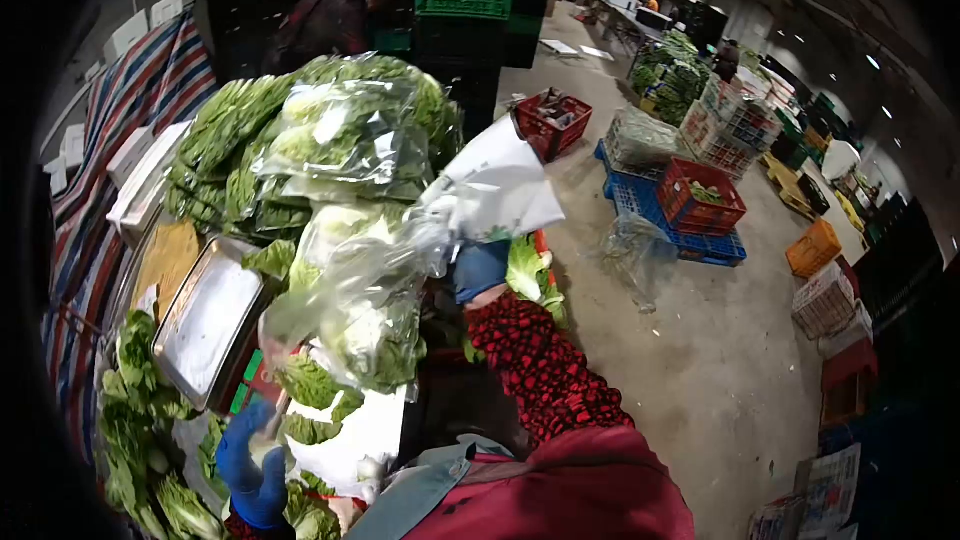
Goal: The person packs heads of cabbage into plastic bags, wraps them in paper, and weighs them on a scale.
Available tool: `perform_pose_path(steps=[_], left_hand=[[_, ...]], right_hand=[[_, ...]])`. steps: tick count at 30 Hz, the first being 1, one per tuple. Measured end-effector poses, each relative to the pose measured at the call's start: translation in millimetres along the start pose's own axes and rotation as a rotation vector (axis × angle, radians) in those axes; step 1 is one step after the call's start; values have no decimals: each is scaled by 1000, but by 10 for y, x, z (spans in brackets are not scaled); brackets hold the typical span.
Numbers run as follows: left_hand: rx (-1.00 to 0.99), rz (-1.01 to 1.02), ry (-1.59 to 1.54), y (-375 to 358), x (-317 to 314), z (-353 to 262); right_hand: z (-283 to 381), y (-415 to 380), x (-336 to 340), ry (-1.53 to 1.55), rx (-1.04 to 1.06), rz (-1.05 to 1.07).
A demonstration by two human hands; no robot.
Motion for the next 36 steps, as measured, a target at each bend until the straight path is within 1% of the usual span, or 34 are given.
perform_pose_path(steps=[1,2,3,4,5,6,7,8,9,10,11,12,14,15,16,17,18,19,20,21,22,23,24,25,27,28,29,30,31,32,33,35,36], left_hand=[[-13,43,25,77,-88,46],[-35,84,53,148,-179,100],[-52,127,72,215,-268,150],[-71,167,87,278,-367,190],[-92,207,97,346,-477,214],[-110,247,104,407,-587,241],[-128,284,113,463,-701,255],[-147,322,119,511,-810,270],[-161,358,127,552,-917,286],[-174,392,132,596,-1013,295],[-187,425,139,634,-1115,309],[-196,454,146,660,-1202,328],[-201,487,161,685,-1323,380],[-200,491,166,668,-1351,420],[-201,487,174,642,-1367,456],[-195,469,174,598,-1382,484],[-181,457,181,497,-1345,505],[-97,343,182,468,-1340,452],[-72,334,148,431,-1298,450],[-68,280,184,310,-1249,473],[39,279,161,165,-1205,525],[60,199,160,-59,-1195,653],[113,167,215,-231,-1150,694],[135,84,311,-413,-1061,684],[272,10,338,-854,-940,704],[330,-29,340,-1070,-875,701],[402,-86,359,-1303,-772,643],[422,-152,416,-1547,-655,596],[436,-211,469,-1819,-539,572],[450,-272,535,-2185,-479,635],[546,-314,595,-2411,-333,535],[731,-365,710,-2815,-93,414],[832,-361,782,-2995,-23,413]], right_hand=[[350,266,529,-241,251,-195],[693,334,743,-380,365,-315],[945,346,933,-565,430,-385],[1156,336,1180,-933,445,-436],[1295,204,1228,-1903,419,-469],[1301,96,1308,-2351,362,-448],[1223,4,1468,-2497,303,-414],[1169,-139,2067,-1647,592,-579],[1057,-204,3139,-1500,477,-697],[955,-416,2370,-2105,115,-585],[800,-593,2461,-2113,192,-383],[661,-723,2744,-2245,-98,-238],[426,-885,2998,-2406,-535,-81],[331,-967,3163,-2543,-718,157],[295,-1029,3310,-2641,-809,262],[277,-1128,3482,-2729,-910,414],[392,-1032,3688,-2481,-1265,69],[431,-1106,4126,-2536,-1259,469],[507,-896,4156,-2539,-1301,498],[647,-701,4152,-2583,-1261,384],[746,-470,4075,-2605,-1128,177],[882,-239,3982,-2577,-888,-19],[1021,11,3860,-2455,-628,-148],[1203,171,3920,-2206,-396,-371],[1243,615,4044,-1863,-425,-126],[1149,728,3657,-2319,-523,356],[762,542,2971,-1882,-1078,9],[344,285,2150,-1768,-1181,199],[-39,-34,1486,-1647,-1275,372],[-383,-302,1061,-1474,-1278,495],[-697,-569,687,-1300,-1273,603],[-1345,-1168,-122,-1160,-1011,1041],[-1647,-1438,-453,-1142,-922,1232]])
Point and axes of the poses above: each hand's wrist, its own y-axis towards the middle knuckle, its own x-axis out of the back of the hand, z = x × y, the point moved 4 cm from there along y, towards the middle knuckle, and after that the axes turned 4 degrees about y, right-handed, at the moved point
